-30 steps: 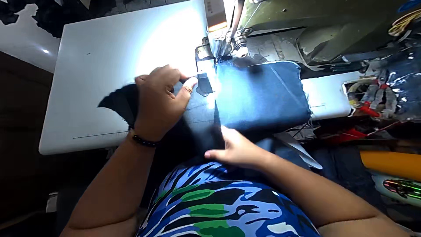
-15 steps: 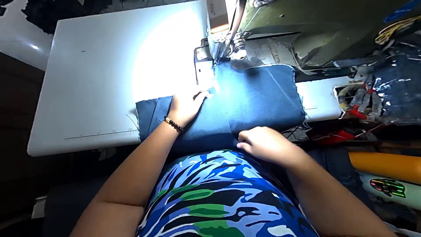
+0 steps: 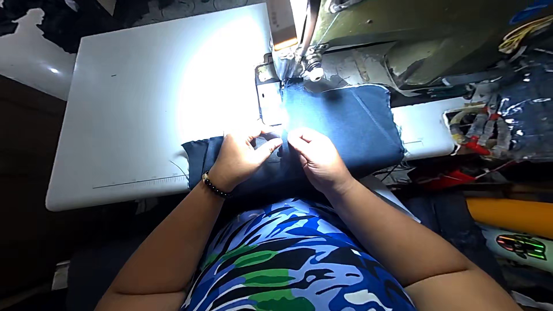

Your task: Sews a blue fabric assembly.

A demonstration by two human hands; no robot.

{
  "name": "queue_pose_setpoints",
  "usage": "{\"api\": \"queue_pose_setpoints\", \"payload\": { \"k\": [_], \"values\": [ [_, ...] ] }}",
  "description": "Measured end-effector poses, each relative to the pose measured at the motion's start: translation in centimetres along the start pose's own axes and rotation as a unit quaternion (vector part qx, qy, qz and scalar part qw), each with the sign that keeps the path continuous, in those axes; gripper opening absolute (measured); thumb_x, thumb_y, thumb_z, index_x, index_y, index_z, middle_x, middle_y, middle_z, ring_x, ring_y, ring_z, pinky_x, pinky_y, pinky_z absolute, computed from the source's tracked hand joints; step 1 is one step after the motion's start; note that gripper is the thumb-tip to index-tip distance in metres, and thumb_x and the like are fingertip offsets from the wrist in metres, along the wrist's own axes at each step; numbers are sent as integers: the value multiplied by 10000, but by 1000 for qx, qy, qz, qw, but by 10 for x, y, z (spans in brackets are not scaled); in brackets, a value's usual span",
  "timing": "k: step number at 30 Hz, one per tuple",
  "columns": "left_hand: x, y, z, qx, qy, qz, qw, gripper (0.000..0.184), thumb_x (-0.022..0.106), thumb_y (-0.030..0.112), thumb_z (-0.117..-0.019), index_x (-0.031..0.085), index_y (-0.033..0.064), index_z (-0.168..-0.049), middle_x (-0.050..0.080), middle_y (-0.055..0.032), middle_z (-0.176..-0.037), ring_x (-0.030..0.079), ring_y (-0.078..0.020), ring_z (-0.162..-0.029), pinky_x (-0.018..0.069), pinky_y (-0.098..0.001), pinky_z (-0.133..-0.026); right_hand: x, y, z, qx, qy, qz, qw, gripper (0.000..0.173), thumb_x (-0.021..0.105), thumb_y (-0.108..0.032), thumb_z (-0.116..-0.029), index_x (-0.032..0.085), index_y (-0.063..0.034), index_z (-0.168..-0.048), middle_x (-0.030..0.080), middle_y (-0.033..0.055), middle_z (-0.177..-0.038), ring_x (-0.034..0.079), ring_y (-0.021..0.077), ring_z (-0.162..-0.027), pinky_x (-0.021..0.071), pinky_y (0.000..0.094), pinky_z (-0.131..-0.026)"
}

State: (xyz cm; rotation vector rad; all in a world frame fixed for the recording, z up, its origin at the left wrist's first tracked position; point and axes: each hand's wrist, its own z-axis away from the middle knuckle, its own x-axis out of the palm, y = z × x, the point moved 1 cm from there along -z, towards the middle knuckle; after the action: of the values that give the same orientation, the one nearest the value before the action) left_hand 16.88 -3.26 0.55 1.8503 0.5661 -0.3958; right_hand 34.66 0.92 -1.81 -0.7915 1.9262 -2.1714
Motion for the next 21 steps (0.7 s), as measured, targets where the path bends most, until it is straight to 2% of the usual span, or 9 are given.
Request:
{"api": "queue_pose_setpoints", "payload": {
  "k": [4, 9, 12, 16, 19, 21],
  "values": [
    [5, -4, -1, 10, -17, 132, 991, 41, 743, 30, -888, 755, 44, -924, 713, -8, -949, 662, -43, -925, 556, -200, -835, -2, -5, 6, 38, -16, -35, 999, 194, 544, -66, -1033, 658, -80, -876, 637, 0, -780, 607, 36, -684, 526, 193, -617],
    [13, -8, 4, -3, -4, 214, 977, 68, 737, -9, -877, 744, 43, -920, 709, -27, -972, 661, -87, -940, 561, -238, -837, 2, 1, 9, 37, -5, -96, 995, 111, 594, -4, -978, 627, -96, -926, 641, 9, -822, 630, 48, -728, 555, 211, -665],
    [14, -9, 7, 4, 13, 212, 977, 81, 737, -5, -873, 724, 40, -940, 711, -29, -991, 674, -84, -941, 575, -243, -836, 3, 5, 10, -29, 12, -42, 999, 81, 659, 2, -950, 687, -70, -924, 672, 2, -816, 635, 37, -728, 552, 197, -660],
    [13, -5, 10, 19, 49, 163, 985, 79, 755, 9, -856, 709, 57, -898, 708, -9, -966, 669, -55, -917, 570, -221, -813, -1, 8, 9, -130, -33, 36, 990, 58, 678, -15, -933, 689, -69, -952, 663, 11, -1020, 636, 54, -871, 560, 206, -740],
    [10, 2, 10, 30, 60, 108, 992, 75, 771, 19, -842, 707, 57, -843, 708, -1, -900, 658, -31, -860, 549, -185, -756, -3, 11, 8, -150, -31, 29, 988, 81, 695, 25, -913, 694, -53, -933, 661, 20, -1007, 642, 64, -883, 570, 213, -758],
    [4, 7, 8, 11, 36, 81, 996, 44, 755, 47, -871, 730, 62, -838, 717, 9, -897, 660, -16, -862, 548, -176, -769, -4, 12, 8, -147, -32, 16, 988, 90, 672, 37, -927, 704, -45, -944, 670, 15, -991, 644, 58, -880, 566, 210, -762]
  ]
}}
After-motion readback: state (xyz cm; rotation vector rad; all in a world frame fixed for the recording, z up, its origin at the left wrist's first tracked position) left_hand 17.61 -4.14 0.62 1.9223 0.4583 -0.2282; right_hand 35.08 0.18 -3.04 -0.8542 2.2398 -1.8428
